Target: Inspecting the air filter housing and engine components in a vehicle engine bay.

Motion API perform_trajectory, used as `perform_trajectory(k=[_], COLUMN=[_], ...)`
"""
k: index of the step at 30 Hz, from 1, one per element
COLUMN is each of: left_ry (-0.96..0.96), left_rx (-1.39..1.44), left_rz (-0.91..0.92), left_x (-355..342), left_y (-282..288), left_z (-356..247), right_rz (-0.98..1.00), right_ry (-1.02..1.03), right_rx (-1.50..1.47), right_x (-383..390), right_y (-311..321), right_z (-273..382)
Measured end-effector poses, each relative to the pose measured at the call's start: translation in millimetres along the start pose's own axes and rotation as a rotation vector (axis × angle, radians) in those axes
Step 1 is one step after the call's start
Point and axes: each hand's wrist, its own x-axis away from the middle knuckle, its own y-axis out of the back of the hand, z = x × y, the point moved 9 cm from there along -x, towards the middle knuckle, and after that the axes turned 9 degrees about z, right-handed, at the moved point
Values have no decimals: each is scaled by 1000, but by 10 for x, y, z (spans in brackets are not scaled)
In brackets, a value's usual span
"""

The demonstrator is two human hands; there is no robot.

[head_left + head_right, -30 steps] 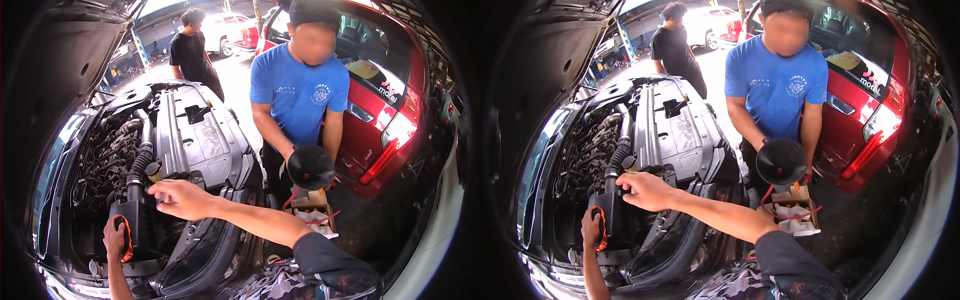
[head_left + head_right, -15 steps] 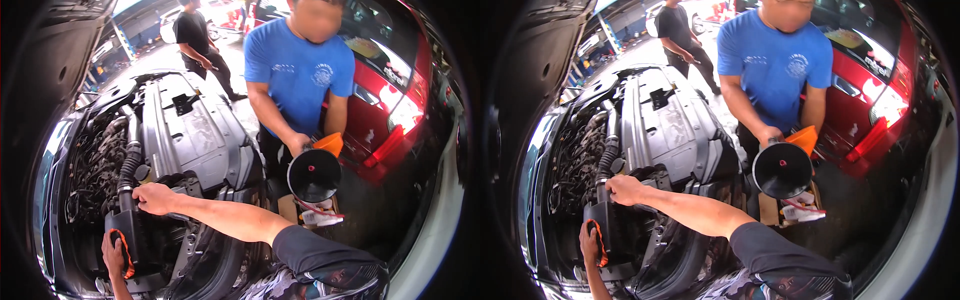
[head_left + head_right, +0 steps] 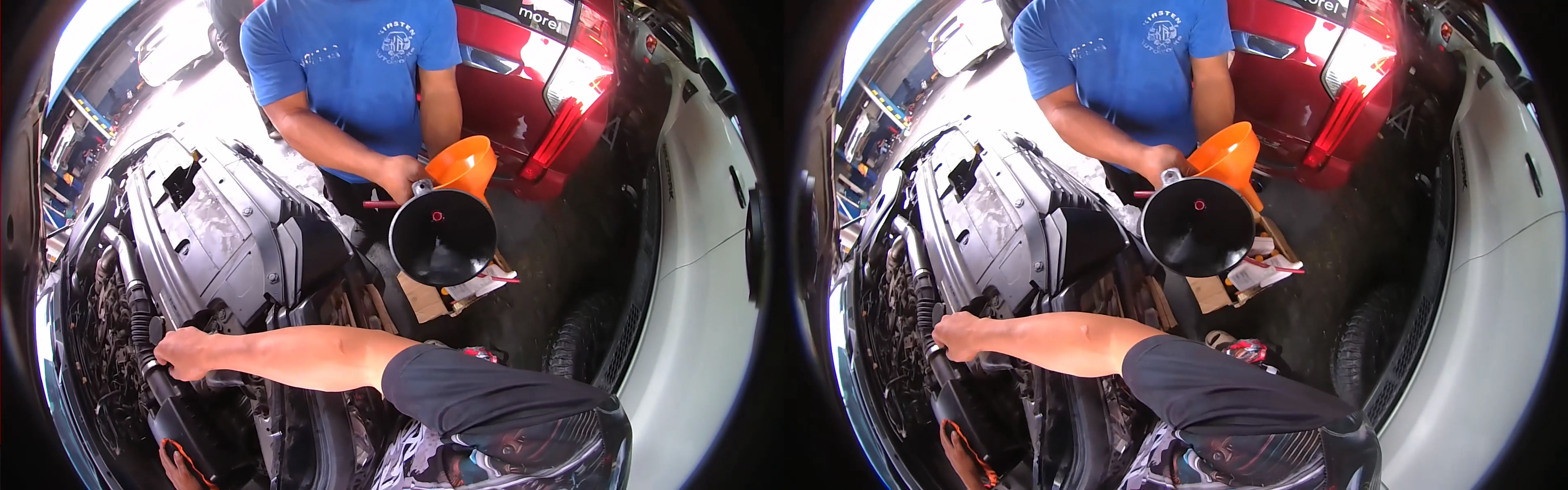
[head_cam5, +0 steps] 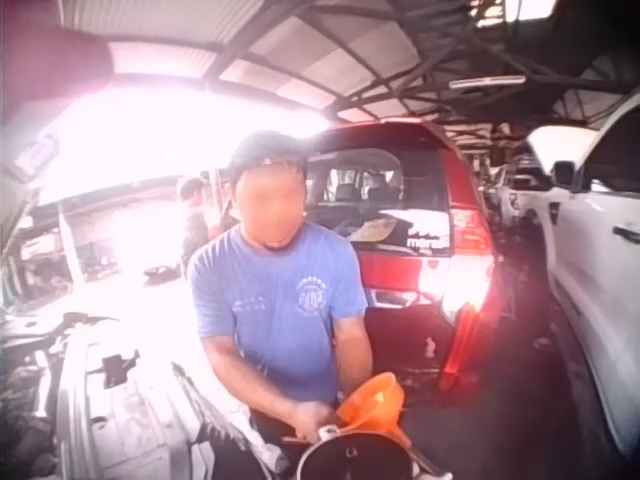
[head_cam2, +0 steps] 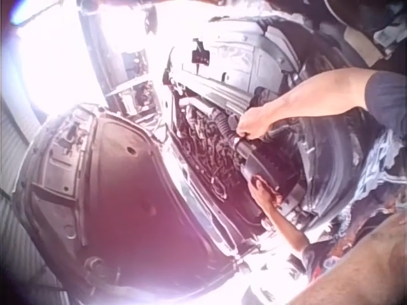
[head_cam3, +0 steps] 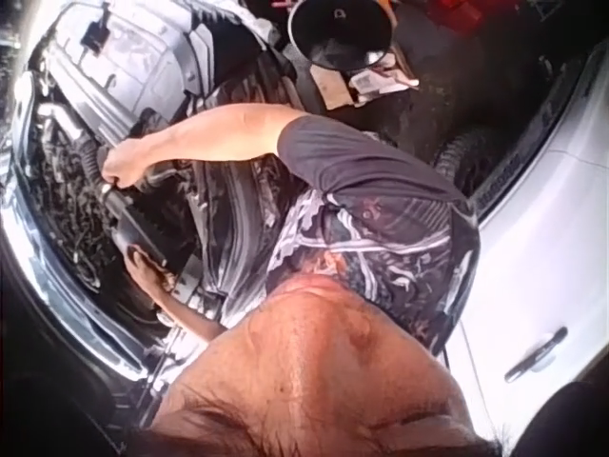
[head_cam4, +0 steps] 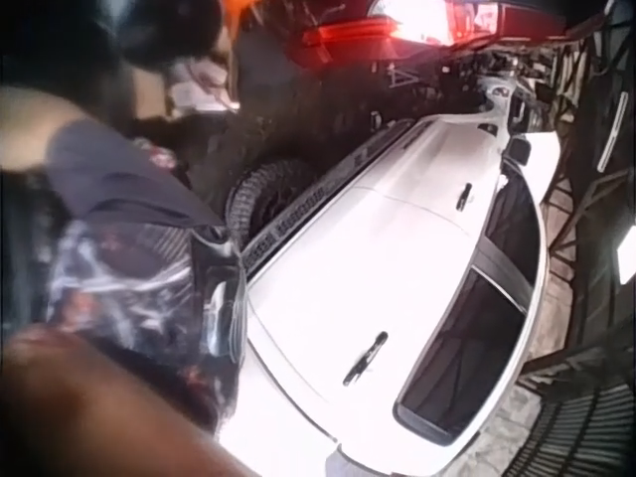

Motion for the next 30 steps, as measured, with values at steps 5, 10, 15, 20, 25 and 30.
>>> perform_trajectory(k=[5,10,15,20,25,30], left_ry=[-36,-15,-11,-4,-2,11], left_rx=[25,37,43,63,67,47], left_rz=[1,6,18,21,29,30], left_x=[0,35,41,34,38,44], left_y=[-17,-4,12,8,14,7], left_z=[40,-44,-102,-99,-153,-111], right_rz=[-8,-84,5,2,3,17], right_ry=[16,28,33,41,33,27], right_rx=[-3,-44,0,-4,-4,2], right_x=[1,-14,-14,9,32,43], right_y=[-49,-42,-34,-5,12,13], right_z=[-4,-26,19,41,43,55])
